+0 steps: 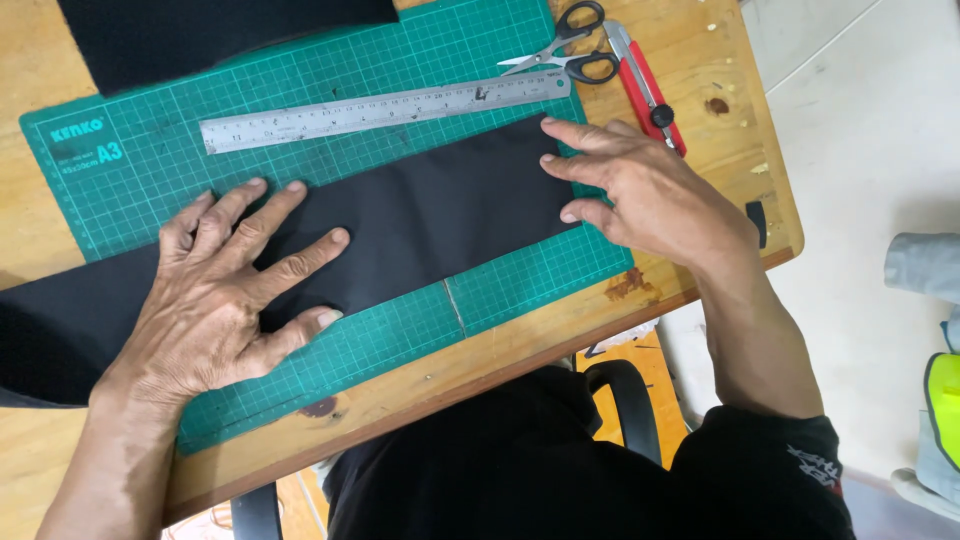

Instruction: The person uses a metal ruler and a red utility knife to cut a strip of black fabric on a green cutting mat. They measure and cut the fabric into smaller rectangular pieces, then fold the edges of the cut pieces.

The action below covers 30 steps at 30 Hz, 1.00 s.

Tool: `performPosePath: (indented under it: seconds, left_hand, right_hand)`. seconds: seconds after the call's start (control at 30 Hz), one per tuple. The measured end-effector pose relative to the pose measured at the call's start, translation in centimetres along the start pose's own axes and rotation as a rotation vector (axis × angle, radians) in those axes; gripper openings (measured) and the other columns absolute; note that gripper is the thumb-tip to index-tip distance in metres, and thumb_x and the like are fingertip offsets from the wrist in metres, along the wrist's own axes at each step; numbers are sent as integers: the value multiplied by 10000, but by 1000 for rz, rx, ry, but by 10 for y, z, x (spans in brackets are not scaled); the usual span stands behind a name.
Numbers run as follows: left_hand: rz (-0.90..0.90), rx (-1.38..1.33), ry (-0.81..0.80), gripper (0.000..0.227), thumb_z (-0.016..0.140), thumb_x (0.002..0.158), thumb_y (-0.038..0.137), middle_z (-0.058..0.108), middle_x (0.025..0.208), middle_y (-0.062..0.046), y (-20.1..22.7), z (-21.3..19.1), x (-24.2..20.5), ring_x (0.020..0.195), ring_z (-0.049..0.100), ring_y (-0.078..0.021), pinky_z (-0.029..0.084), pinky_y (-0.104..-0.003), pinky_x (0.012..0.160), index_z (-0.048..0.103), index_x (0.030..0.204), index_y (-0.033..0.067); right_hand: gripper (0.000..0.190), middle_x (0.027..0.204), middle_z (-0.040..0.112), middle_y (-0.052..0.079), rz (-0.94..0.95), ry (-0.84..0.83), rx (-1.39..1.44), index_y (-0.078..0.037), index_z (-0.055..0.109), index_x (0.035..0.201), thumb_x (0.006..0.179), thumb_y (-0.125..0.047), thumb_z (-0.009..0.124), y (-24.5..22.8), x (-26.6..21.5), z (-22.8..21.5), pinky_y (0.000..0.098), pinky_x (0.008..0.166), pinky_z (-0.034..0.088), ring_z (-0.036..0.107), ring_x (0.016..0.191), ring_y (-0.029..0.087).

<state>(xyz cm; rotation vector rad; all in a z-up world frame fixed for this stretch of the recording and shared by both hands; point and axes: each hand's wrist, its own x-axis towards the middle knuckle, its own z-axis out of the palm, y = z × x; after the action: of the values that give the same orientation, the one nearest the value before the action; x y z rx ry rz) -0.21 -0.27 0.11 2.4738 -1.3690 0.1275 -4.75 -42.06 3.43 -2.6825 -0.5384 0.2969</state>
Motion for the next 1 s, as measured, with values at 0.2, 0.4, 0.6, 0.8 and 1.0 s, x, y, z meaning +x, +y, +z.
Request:
performPosePath:
  seconds: [0.2, 0.4, 0.6, 0.8, 1.0]
  left_hand:
    - [-15, -10, -7, 636, 496, 951, 616, 462, 1639, -149, -1, 2, 0, 1501, 417, -392, 258, -564, 1196, 610, 1479, 279]
    - [-20, -19, -24, 626, 506, 949, 607, 456, 1637, -152, -1, 1, 0, 1504, 394, -391, 236, -558, 1195, 610, 1475, 285]
    - [-36, -51, -24, 628, 542, 942, 602, 445, 1640, -137, 0, 1, -1, 1498, 384, -393, 222, -558, 1184, 604, 1482, 287]
    - [-19, -59, -10, 601, 500, 980, 582, 459, 1626, -153, -1, 0, -2, 1491, 387, -396, 203, -542, 1199, 604, 1490, 283]
    - [-19, -55, -20, 618, 503, 982, 592, 418, 1651, -147, -3, 2, -4, 1511, 365, -400, 205, -567, 1202, 551, 1529, 310]
  right_hand:
    - [479, 1274, 397, 243, 57, 134, -161, 7, 642, 1286, 874, -145, 834, -16, -8, 5, 491, 865, 604, 545, 1202, 390]
    - [407, 1292, 507, 139, -79, 4, -447, -62, 610, 1088, 777, 196, 659, -52, -12, 32, 397, 660, 533, 512, 1063, 303]
    - [292, 1140, 618, 105, -77, 327, -624, -67, 680, 1213, 941, 37, 658, -72, -13, 50, 370, 704, 478, 594, 921, 261]
    - [324, 1245, 600, 134, -160, 411, -434, -121, 654, 1237, 989, 51, 537, -99, 6, 61, 458, 798, 451, 602, 993, 339]
    - [521, 1608, 417, 143, -242, 230, -256, -126, 540, 1443, 978, -234, 750, -132, 20, 75, 693, 1114, 407, 490, 1410, 440]
